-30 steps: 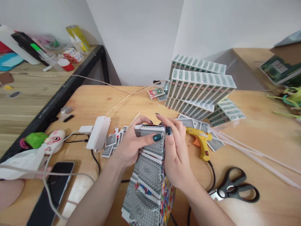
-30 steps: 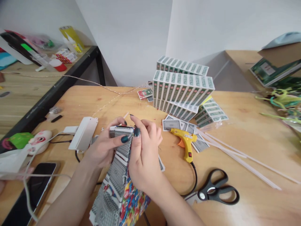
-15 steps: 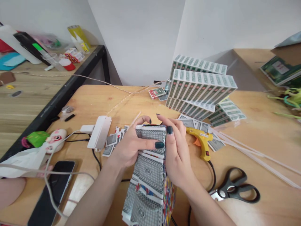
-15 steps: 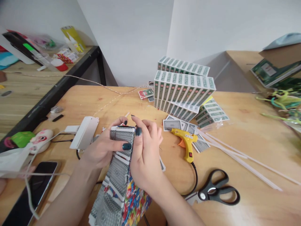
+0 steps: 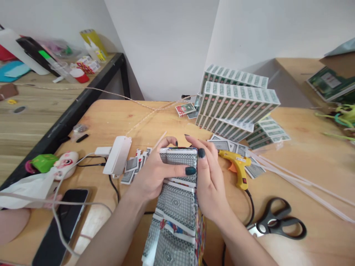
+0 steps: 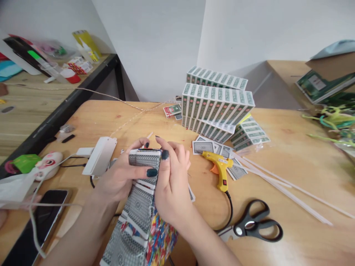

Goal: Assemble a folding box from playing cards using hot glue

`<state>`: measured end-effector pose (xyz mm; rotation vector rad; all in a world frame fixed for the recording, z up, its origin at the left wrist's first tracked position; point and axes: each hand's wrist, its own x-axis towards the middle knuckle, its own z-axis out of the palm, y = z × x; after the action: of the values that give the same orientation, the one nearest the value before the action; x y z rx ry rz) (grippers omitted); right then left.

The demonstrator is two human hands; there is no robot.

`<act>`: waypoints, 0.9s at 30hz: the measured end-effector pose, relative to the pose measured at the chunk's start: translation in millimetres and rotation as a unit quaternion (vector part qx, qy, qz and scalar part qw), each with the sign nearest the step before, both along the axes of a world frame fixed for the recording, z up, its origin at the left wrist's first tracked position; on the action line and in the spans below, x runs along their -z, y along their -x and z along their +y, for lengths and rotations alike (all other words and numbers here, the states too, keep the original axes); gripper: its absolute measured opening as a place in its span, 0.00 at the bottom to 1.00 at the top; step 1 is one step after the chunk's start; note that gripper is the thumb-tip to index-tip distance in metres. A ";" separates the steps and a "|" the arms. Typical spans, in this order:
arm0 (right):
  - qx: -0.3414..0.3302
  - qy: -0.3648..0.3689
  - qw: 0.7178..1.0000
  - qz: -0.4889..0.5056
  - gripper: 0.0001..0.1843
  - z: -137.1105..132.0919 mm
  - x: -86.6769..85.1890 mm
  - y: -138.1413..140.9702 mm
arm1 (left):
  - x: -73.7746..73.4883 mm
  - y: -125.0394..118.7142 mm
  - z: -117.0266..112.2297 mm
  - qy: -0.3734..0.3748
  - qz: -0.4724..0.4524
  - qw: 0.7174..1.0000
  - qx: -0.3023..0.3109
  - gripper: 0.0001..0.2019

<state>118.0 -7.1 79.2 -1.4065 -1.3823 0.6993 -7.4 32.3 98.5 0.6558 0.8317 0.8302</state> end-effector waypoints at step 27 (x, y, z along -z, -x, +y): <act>-0.028 -0.010 0.999 -0.019 0.20 -1.2 -10.2 -1.1 | -5.9 1.5 -2.7 -0.006 -0.005 1.000 -0.019 0.29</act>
<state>119.1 -8.3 89.4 -1.3751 -1.4595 0.6976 -8.9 29.7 104.4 0.6483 0.8330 0.8721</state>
